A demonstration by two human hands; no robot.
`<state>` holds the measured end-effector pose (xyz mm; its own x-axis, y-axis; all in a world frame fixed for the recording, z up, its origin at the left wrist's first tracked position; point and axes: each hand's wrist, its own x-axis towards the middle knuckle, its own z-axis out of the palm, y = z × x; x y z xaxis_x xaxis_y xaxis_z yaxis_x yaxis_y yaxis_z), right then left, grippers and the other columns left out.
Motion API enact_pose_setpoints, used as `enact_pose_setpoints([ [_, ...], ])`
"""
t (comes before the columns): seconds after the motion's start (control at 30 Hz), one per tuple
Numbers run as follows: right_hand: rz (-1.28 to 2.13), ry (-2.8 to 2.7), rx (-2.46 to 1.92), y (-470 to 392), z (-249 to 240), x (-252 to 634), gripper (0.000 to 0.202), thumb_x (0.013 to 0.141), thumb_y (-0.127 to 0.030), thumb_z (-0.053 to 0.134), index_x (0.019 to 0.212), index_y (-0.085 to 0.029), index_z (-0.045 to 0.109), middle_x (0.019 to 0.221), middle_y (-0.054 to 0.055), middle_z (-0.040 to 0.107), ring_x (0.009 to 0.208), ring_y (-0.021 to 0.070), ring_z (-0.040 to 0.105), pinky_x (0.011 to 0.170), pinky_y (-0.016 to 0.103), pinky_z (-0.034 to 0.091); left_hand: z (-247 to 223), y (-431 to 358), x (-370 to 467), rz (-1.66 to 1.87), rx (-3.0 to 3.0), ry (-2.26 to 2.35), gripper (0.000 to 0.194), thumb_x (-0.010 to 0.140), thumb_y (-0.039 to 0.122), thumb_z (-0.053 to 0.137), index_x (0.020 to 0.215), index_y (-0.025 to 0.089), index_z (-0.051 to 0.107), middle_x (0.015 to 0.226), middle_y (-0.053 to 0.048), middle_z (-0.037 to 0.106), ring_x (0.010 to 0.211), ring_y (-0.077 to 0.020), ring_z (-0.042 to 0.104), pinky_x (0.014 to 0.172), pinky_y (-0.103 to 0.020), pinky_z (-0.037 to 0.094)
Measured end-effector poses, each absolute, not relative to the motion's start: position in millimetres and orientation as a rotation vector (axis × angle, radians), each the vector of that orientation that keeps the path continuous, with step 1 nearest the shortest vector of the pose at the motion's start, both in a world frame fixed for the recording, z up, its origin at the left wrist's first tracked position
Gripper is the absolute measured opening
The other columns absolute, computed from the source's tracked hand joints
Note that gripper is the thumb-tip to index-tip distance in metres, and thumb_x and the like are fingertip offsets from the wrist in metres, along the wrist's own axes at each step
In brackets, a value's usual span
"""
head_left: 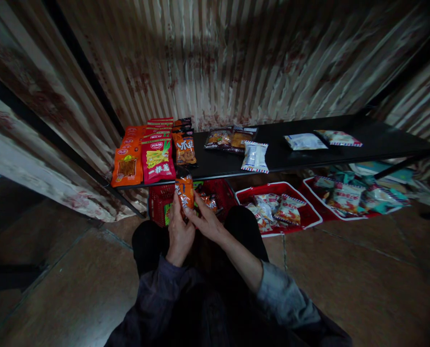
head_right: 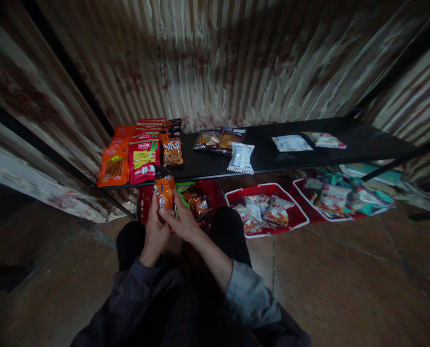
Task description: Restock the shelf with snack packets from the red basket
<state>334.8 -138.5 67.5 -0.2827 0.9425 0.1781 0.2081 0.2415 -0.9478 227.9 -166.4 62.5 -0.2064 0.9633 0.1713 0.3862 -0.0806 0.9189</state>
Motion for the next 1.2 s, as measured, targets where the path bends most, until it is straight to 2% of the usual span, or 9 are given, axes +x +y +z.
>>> enact_pose_setpoints([
  [0.13, 1.052, -1.65, -1.103, -136.9, 74.6, 337.0, 0.058, 0.078, -0.054, 0.058, 0.127, -0.022, 0.052, 0.131, 0.009, 0.051, 0.125, 0.0267, 0.041, 0.107, 0.045, 0.028, 70.6, -176.3, 234.1, 1.107, 1.734, 1.774, 0.072, 0.079, 0.027, 0.055, 0.144, 0.025, 0.023, 0.151, -0.011, 0.022, 0.138, -0.0282, 0.022, 0.11, -0.049, 0.025],
  [0.2, 1.081, -1.563, -1.13, -135.2, 74.3, 339.8, 0.052, 0.077, -0.054, 0.059, 0.117, -0.021, 0.059, 0.121, 0.008, 0.057, 0.117, 0.0268, 0.047, 0.103, 0.045, 0.033, 73.1, -179.5, 235.8, 1.056, 1.843, 1.746, 0.074, 0.078, 0.027, 0.056, 0.144, 0.025, 0.022, 0.152, -0.011, 0.019, 0.139, -0.0288, 0.02, 0.11, -0.051, 0.024],
  [0.33, 1.422, -1.164, -1.006, -128.4, 67.0, 348.7, 0.045, 0.074, -0.051, 0.063, 0.109, -0.023, 0.063, 0.109, 0.004, 0.065, 0.104, 0.0228, 0.057, 0.096, 0.039, 0.041, 72.6, -179.0, 232.9, 1.028, 1.92, 1.581, 0.066, 0.08, 0.029, 0.054, 0.142, 0.027, 0.029, 0.15, -0.009, 0.024, 0.138, -0.0269, 0.023, 0.107, -0.048, 0.031],
  [0.47, 1.562, -0.756, -0.966, -119.5, 61.2, 358.3, 0.045, 0.062, -0.045, 0.075, 0.101, -0.026, 0.063, 0.099, 0.001, 0.07, 0.096, 0.0212, 0.063, 0.091, 0.036, 0.047, 64.3, -167.5, 221.4, 1.143, 1.751, 1.491, 0.052, 0.084, 0.029, 0.049, 0.135, 0.024, 0.041, 0.14, -0.01, 0.043, 0.126, -0.0235, 0.042, 0.095, -0.04, 0.046],
  [0.57, 1.618, -0.658, -0.923, -116.1, 62.4, 362.1, 0.046, 0.06, -0.041, 0.078, 0.1, -0.026, 0.062, 0.098, 0.001, 0.071, 0.094, 0.0214, 0.065, 0.087, 0.036, 0.05, 55.4, -155.6, 212.0, 1.253, 1.502, 1.56, 0.044, 0.084, 0.033, 0.05, 0.127, 0.021, 0.049, 0.125, -0.011, 0.056, 0.115, -0.0212, 0.052, 0.096, -0.038, 0.045],
  [0.67, 1.663, -0.625, -0.903, -115.2, 66.3, 362.5, 0.047, 0.058, -0.041, 0.078, 0.099, -0.024, 0.061, 0.096, 0.002, 0.071, 0.093, 0.0224, 0.066, 0.084, 0.036, 0.052, 50.7, -149.5, 208.6, 1.271, 1.2, 1.509, 0.045, 0.081, 0.037, 0.056, 0.121, 0.018, 0.052, 0.122, -0.011, 0.057, 0.113, -0.0202, 0.054, 0.097, -0.037, 0.043],
  [0.8, 1.653, -0.661, -0.933, -114.8, 68.5, 362.1, 0.048, 0.059, -0.044, 0.077, 0.099, -0.024, 0.061, 0.098, 0.003, 0.072, 0.097, 0.0244, 0.066, 0.084, 0.038, 0.052, 51.9, -153.9, 213.2, 1.198, 0.867, 1.239, 0.046, 0.072, 0.041, 0.066, 0.11, 0.016, 0.056, 0.121, -0.011, 0.058, 0.106, -0.0217, 0.057, 0.084, -0.036, 0.05],
  [0.97, 1.605, -0.741, -1.024, -115.6, 57.0, 363.8, 0.05, 0.063, -0.05, 0.072, 0.105, -0.024, 0.06, 0.103, 0.003, 0.071, 0.1, 0.0241, 0.065, 0.085, 0.038, 0.052, 47.8, -160.3, 222.2, 1.228, 0.694, 1.139, 0.052, 0.059, 0.03, 0.075, 0.106, 0.016, 0.058, 0.114, -0.008, 0.062, 0.1, -0.0194, 0.059, 0.087, -0.035, 0.048],
  [1.2, 1.579, -0.607, -1.087, -117.8, 46.9, 363.9, 0.046, 0.063, -0.046, 0.074, 0.102, -0.025, 0.062, 0.1, 0.003, 0.072, 0.094, 0.0245, 0.067, 0.082, 0.039, 0.054, 39.8, -160.4, 234.4, 1.286, 0.625, 1.195, 0.043, 0.064, 0.016, 0.065, 0.106, 0.015, 0.057, 0.112, -0.008, 0.064, 0.105, -0.0191, 0.059, 0.099, -0.038, 0.04],
])
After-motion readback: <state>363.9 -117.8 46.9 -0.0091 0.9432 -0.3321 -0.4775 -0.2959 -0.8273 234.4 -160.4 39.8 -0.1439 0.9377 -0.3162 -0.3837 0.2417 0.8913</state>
